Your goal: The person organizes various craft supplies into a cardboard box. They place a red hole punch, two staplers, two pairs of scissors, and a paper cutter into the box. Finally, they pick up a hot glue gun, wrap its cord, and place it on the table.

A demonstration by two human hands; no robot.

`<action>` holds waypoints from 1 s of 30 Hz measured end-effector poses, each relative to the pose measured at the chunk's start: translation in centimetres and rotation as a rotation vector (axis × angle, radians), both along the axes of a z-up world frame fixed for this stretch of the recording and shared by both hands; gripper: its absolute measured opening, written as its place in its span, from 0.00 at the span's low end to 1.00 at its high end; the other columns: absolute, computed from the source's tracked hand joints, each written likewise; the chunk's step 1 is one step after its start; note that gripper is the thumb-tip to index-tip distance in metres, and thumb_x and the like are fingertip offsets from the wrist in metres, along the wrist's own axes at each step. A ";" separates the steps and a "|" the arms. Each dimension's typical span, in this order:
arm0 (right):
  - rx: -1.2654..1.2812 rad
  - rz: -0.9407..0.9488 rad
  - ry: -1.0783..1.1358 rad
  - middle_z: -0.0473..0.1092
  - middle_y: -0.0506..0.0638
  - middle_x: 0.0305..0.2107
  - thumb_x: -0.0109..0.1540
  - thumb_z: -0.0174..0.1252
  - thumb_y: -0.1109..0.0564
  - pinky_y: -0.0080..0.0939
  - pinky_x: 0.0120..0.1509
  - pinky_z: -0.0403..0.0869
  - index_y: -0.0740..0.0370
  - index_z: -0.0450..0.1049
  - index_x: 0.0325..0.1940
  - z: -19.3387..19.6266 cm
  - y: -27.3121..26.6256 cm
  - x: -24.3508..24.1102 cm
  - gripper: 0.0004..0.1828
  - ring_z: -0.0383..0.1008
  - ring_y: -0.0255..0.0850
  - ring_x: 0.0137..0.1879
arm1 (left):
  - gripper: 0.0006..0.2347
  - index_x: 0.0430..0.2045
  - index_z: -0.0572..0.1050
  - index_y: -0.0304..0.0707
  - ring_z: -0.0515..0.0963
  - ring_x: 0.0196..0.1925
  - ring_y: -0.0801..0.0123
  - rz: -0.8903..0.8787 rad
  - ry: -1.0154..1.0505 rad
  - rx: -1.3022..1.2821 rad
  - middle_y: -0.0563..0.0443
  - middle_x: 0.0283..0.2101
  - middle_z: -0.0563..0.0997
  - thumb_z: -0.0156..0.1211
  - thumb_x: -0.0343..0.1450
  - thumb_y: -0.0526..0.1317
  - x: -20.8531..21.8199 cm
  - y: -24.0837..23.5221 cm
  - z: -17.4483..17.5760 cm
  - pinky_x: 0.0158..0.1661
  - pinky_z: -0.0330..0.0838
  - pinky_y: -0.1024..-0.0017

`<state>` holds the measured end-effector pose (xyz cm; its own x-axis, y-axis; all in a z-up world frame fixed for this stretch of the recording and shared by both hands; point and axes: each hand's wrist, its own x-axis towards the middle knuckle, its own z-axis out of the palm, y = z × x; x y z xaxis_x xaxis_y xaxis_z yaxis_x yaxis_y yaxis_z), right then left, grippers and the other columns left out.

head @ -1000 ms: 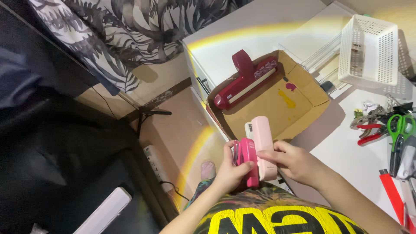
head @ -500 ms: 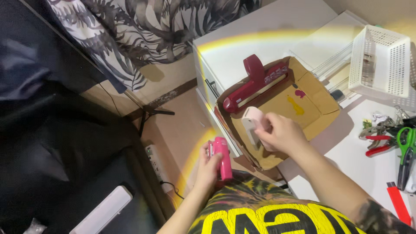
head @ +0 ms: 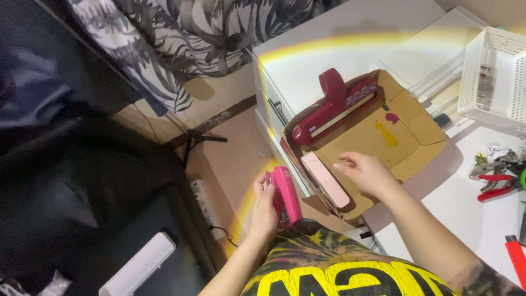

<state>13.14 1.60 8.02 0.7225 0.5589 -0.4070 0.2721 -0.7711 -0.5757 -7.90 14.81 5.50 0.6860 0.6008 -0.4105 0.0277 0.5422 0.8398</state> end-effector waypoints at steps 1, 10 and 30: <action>0.004 -0.012 -0.004 0.75 0.56 0.39 0.56 0.57 0.43 0.44 0.43 0.75 0.52 0.72 0.52 -0.4 -0.9 0.1 0.23 0.75 0.47 0.47 | 0.17 0.55 0.59 0.47 0.73 0.32 0.65 -0.012 -0.004 0.004 0.45 0.30 0.73 0.39 0.71 0.43 0.6 0.2 1.1 0.38 0.68 0.73; 0.346 0.042 -0.007 0.69 0.60 0.44 0.50 0.60 0.61 0.39 0.34 0.79 0.50 0.60 0.63 1.0 -3.9 -4.0 0.37 0.78 0.47 0.37 | 0.20 0.57 0.54 0.39 0.66 0.58 0.48 -0.411 -0.163 0.253 0.30 0.52 0.68 0.44 0.69 0.32 6.2 -1.9 3.1 0.55 0.59 0.54; -0.304 0.132 -0.243 0.73 0.60 0.38 0.57 0.52 0.41 0.50 0.55 0.71 0.38 0.50 0.66 -1.3 -3.3 -0.2 0.34 0.74 0.51 0.49 | 0.19 0.48 0.70 0.60 0.64 0.61 0.51 -0.633 -0.006 1.761 0.46 0.57 0.67 0.56 0.62 0.52 6.5 -1.6 -6.7 0.61 0.47 0.51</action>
<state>12.95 -1.71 6.69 0.7481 0.5338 -0.3942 0.4801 -0.8455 -0.2337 -1.38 13.20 -1.21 0.9466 -0.0338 0.3207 -0.1526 -0.9230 0.3532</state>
